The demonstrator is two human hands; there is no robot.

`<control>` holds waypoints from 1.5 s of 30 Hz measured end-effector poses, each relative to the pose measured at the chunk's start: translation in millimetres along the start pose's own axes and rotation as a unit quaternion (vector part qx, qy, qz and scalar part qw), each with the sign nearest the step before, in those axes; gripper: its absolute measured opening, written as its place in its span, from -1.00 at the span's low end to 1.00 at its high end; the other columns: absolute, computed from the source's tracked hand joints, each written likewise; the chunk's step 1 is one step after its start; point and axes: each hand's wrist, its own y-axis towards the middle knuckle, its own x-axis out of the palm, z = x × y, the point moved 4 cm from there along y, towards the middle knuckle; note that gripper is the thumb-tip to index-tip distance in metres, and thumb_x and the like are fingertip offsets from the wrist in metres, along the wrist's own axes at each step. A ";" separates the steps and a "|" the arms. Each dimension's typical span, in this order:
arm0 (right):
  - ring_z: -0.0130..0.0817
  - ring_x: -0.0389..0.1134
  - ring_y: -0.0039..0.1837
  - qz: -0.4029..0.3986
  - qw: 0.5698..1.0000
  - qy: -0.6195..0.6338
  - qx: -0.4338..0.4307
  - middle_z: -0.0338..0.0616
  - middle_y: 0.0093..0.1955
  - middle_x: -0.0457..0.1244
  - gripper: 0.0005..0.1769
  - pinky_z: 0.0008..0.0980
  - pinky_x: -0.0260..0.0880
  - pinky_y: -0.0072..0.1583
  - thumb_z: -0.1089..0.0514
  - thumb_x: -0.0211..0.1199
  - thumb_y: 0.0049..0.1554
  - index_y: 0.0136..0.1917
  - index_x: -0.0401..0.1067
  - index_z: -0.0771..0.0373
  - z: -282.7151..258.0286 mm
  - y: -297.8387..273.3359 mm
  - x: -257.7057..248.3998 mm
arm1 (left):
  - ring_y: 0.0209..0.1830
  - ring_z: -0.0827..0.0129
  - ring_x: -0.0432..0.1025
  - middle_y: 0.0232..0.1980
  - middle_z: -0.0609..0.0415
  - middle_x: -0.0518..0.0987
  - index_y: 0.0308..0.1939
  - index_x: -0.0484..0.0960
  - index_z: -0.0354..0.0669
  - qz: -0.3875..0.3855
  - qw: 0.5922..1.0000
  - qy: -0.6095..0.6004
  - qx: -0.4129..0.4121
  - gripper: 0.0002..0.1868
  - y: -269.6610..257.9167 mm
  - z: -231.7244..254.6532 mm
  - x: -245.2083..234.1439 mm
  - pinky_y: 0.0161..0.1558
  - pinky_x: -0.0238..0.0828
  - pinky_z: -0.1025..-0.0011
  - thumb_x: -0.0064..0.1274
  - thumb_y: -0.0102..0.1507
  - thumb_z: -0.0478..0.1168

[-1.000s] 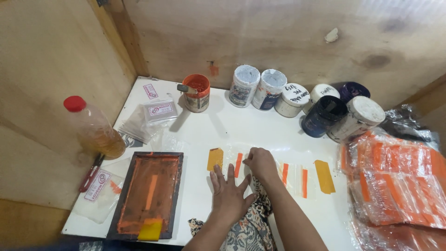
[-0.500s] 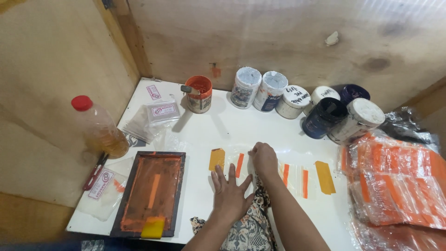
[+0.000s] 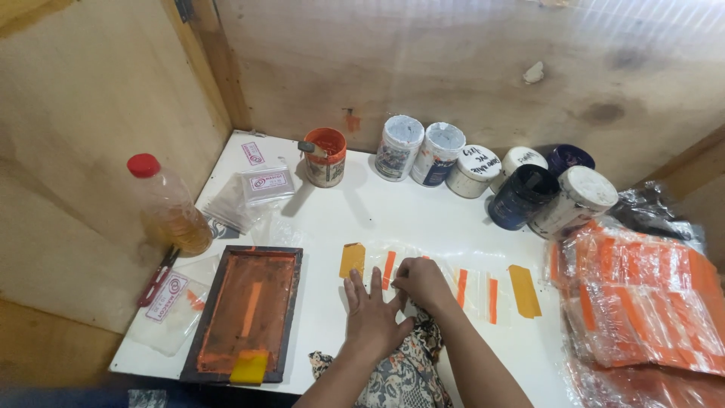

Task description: The person wipes a white table surface with a patterned cloth, removing orange residue from several small rectangular items. They then pick up a rectangular tray containing orange paste and move it to the side of the workspace.

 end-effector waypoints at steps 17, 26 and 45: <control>-0.28 0.42 -0.14 0.049 0.998 -0.031 0.030 -0.15 -0.17 0.43 -0.88 -0.31 0.41 -0.13 0.13 0.27 0.14 -0.10 0.57 0.18 -11.6 7.0 -2.4 | 0.60 -0.55 -0.71 0.70 -0.25 -0.50 0.63 -0.07 0.46 -0.003 1.000 0.014 0.000 -0.29 2.5 -1.1 2.3 0.50 -0.86 -0.31 -0.40 0.39 0.28; -0.27 0.43 -0.09 0.097 0.995 -0.013 0.034 -0.18 -0.15 0.44 -0.88 -0.29 0.41 -0.09 0.12 0.28 0.11 -0.15 0.56 0.18 4.4 34.8 -2.5 | 0.60 -0.55 -0.72 0.69 -0.25 -0.49 0.62 -0.04 0.46 0.009 1.000 0.001 0.003 -0.30 7.2 -2.4 6.3 0.49 -0.86 -0.33 -0.37 0.39 0.28; -0.40 0.27 -0.27 0.151 0.983 0.050 0.093 -0.23 -0.36 0.34 -0.82 -0.36 0.26 -0.17 0.06 0.42 0.09 -0.27 0.56 0.16 100.0 -55.0 -65.9 | 0.67 -0.09 -0.63 0.70 0.06 -0.20 0.64 -0.17 0.08 0.115 0.991 -0.008 0.069 -0.20 19.7 -6.5 26.6 0.48 -0.72 -0.35 -0.27 0.38 0.14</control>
